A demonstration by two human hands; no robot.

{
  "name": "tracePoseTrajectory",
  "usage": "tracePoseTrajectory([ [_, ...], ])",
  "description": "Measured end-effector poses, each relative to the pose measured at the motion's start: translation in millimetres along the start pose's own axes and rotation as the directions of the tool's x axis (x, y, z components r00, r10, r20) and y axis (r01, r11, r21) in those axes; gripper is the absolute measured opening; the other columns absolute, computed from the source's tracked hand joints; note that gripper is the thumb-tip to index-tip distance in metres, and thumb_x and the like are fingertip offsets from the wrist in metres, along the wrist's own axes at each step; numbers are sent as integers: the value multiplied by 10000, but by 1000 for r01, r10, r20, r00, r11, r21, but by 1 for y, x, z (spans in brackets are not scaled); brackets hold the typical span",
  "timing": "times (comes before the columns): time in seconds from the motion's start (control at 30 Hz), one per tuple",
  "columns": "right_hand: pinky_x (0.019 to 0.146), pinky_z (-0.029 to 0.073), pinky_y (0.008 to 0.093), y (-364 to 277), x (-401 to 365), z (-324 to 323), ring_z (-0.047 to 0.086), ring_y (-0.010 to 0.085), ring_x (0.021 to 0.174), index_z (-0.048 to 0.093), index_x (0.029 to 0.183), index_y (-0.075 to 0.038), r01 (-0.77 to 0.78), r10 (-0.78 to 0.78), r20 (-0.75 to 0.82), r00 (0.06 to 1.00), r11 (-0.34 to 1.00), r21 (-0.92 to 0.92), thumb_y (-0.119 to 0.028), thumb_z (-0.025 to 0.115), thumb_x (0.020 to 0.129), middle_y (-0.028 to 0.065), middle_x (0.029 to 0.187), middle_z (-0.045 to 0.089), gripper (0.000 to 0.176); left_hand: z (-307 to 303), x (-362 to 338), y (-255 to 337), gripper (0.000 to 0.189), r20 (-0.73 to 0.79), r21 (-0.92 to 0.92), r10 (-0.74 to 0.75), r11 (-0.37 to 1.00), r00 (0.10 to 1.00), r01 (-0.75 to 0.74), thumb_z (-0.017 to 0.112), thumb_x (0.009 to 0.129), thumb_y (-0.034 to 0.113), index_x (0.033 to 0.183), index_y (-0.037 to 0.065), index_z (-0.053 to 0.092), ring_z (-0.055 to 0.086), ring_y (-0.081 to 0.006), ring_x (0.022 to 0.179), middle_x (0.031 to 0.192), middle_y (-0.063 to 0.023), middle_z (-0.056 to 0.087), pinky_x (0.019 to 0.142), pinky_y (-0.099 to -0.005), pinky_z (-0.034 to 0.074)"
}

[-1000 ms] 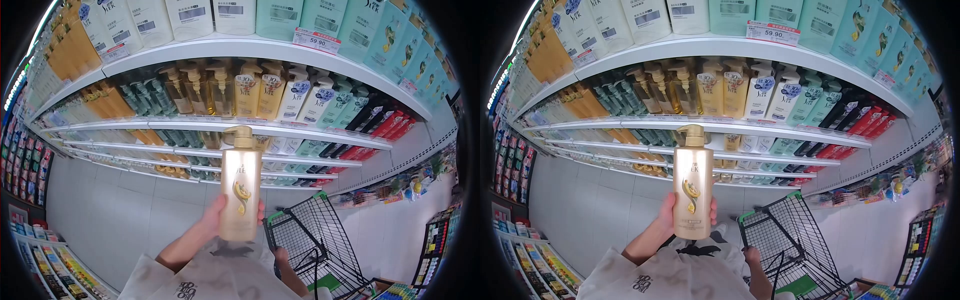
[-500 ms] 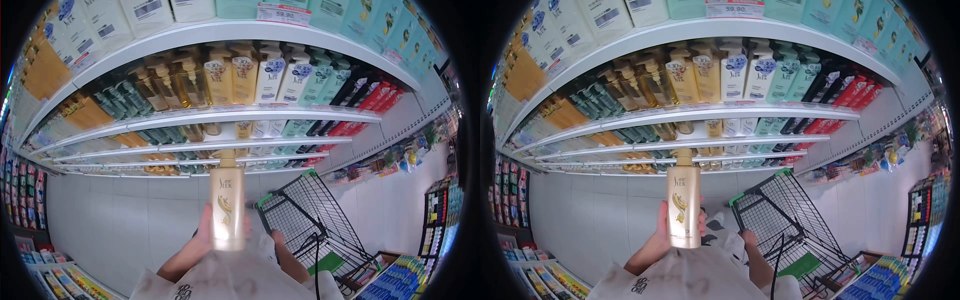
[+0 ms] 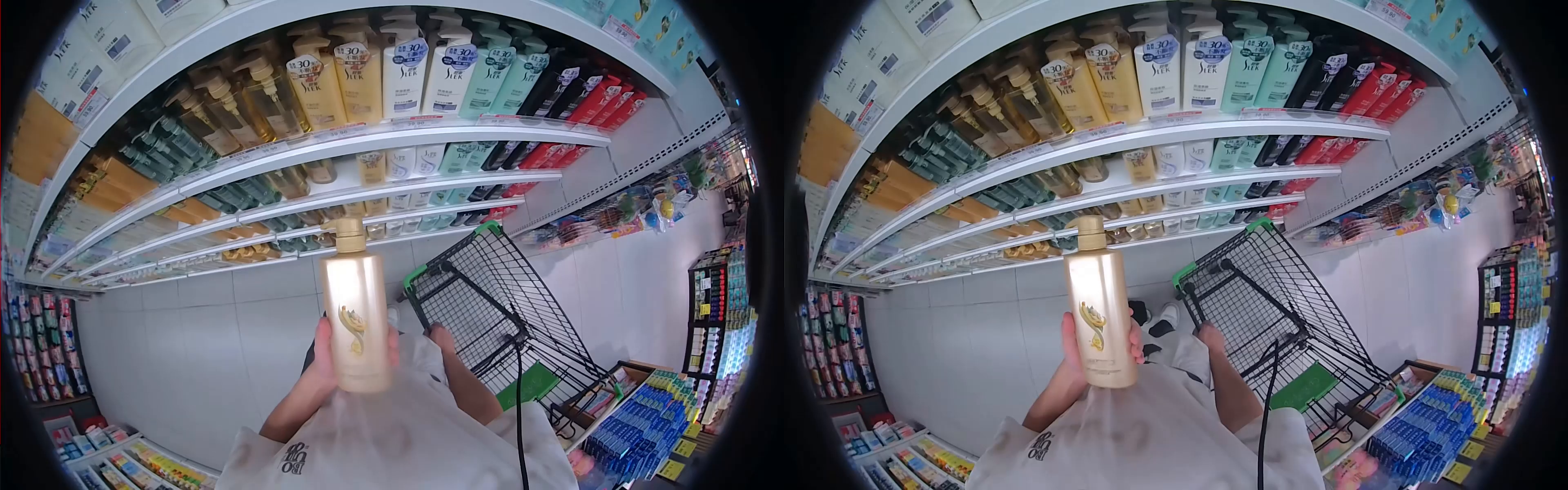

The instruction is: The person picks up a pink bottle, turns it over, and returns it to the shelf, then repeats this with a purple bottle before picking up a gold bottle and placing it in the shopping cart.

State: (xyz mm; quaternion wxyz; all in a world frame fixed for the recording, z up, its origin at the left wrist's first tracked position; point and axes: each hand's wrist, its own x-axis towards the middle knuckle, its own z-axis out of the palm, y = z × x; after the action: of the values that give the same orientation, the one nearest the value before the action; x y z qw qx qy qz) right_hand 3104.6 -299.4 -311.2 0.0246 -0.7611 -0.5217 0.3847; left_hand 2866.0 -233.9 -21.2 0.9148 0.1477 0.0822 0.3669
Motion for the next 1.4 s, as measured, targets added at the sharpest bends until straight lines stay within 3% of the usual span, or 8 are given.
tracePoseTrajectory([
  [0.1, 746, 492, 472, 1, 4, 2, 615, 373, 872, 615, 892, -17, 20, -20, -2, 1000, 1000, 6, -304, 500, 806, 190, 966, 623, 320, 1, 2, -3, 935, -51, 13, -10, 1000, 999, 11, 432, 701, 798, 1269, 55, 423, 576, -300, 974, 1108, -178, 531, 839, -423, 478],
  [0.17, 744, 492, 471, 0, 4, 1, 616, 369, 872, 618, 880, -18, 10, -10, -19, 1000, 1000, 12, -304, 501, 804, 183, 969, 621, 318, -1, 5, -4, 943, 22, 10, -10, 1000, 1000, 9, 435, 696, 802, 1270, 55, 421, 574, -300, 986, 1117, -178, 532, 846, -425, 476],
  [0.33, 723, 488, 474, 0, 5, 2, 610, 390, 846, 599, 887, -17, 22, -22, -54, 998, 1000, 9, -299, 527, 791, 210, 885, 628, 307, 1, 5, -7, 943, 5, 68, -28, 997, 1000, 28, 433, 695, 805, 1265, 54, 423, 578, -301, 974, 1107, -178, 539, 844, -419, 476],
  [0.7, 725, 504, 473, 3, 18, 0, 626, 380, 838, 599, 889, -3, 60, -63, -66, 996, 997, -48, -278, 505, 790, 226, 905, 636, 307, 0, 9, -12, 949, 28, 80, 7, 997, 1000, -10, 434, 700, 801, 1288, 56, 398, 581, -309, 949, 1078, -190, 540, 820, -418, 485],
  [0.77, 723, 506, 474, 3, 22, -2, 628, 382, 831, 601, 891, -2, 57, -60, -77, 995, 997, -47, -274, 504, 789, 230, 896, 637, 306, 8, 10, -12, 947, -102, 168, 43, 985, 994, -25, 395, 692, 820, 1221, 34, 362, 589, -281, 797, 926, -204, 542, 720, -421, 510],
  [1.17, 757, 490, 474, -13, 24, -17, 615, 389, 839, 613, 830, 1, -5, 3, -140, 990, 1000, -16, -295, 513, 803, 227, 886, 636, 313, 9, 12, -13, 963, -89, 185, 42, 982, 995, -25, 466, 672, 807, 1219, 23, 346, 597, -297, 776, 884, -199, 539, 700, -435, 524],
  [1.23, 770, 489, 470, -16, 25, -20, 622, 381, 845, 618, 894, -1, 11, -17, -122, 992, 998, -55, -286, 495, 822, 216, 898, 642, 318, 8, 11, -14, 967, -97, 187, 45, 982, 994, -26, 458, 672, 812, 1220, 23, 346, 595, -295, 768, 878, -196, 538, 691, -435, 524],
  [1.4, 743, 491, 474, -20, 30, -21, 612, 398, 818, 621, 844, 5, 6, -9, -151, 988, 1000, -18, -276, 494, 826, 235, 865, 632, 309, 5, 6, -14, 967, -103, 230, 69, 972, 992, -44, 426, 681, 822, 1223, 25, 344, 588, -288, 742, 868, -189, 534, 669, -431, 520],
])
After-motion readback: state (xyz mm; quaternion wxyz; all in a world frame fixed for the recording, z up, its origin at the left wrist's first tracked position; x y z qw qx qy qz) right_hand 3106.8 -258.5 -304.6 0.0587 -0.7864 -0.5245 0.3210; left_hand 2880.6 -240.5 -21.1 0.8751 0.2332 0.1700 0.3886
